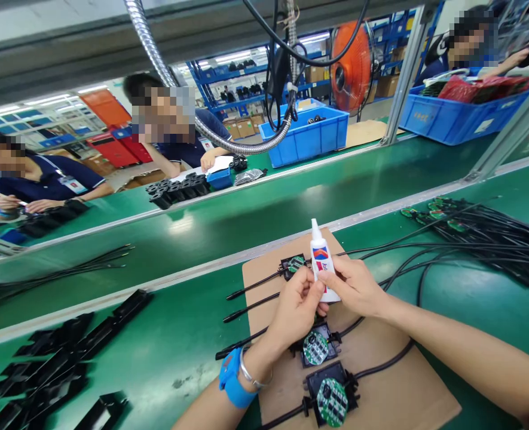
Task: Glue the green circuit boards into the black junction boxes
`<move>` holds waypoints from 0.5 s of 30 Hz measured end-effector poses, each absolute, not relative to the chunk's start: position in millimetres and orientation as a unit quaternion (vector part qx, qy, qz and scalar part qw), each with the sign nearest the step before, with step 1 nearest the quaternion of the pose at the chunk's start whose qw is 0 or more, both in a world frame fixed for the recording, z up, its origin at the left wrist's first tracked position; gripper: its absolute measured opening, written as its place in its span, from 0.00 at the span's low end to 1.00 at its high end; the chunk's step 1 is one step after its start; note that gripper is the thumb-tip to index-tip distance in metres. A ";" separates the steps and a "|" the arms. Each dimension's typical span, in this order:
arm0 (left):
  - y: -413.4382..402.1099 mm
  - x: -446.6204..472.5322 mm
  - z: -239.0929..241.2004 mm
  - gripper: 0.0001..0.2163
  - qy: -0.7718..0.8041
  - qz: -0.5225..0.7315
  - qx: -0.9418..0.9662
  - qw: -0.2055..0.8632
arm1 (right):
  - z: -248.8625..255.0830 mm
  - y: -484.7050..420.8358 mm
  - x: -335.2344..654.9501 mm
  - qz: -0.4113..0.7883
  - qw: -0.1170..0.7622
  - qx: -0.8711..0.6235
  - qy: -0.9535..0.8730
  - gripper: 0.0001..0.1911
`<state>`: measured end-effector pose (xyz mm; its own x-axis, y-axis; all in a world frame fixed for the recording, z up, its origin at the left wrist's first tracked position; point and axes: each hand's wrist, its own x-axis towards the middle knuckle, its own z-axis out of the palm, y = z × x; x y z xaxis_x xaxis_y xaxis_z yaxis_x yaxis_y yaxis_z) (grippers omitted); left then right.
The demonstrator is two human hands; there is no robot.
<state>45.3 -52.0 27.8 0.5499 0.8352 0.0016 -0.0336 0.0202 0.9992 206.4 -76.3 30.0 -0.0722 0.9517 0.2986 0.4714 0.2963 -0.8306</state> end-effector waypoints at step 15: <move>-52.3 16.1 23.2 0.17 0.371 0.338 0.642 0.580 | 53.5 -74.8 211.8 -0.065 0.303 -0.350 -0.884 0.20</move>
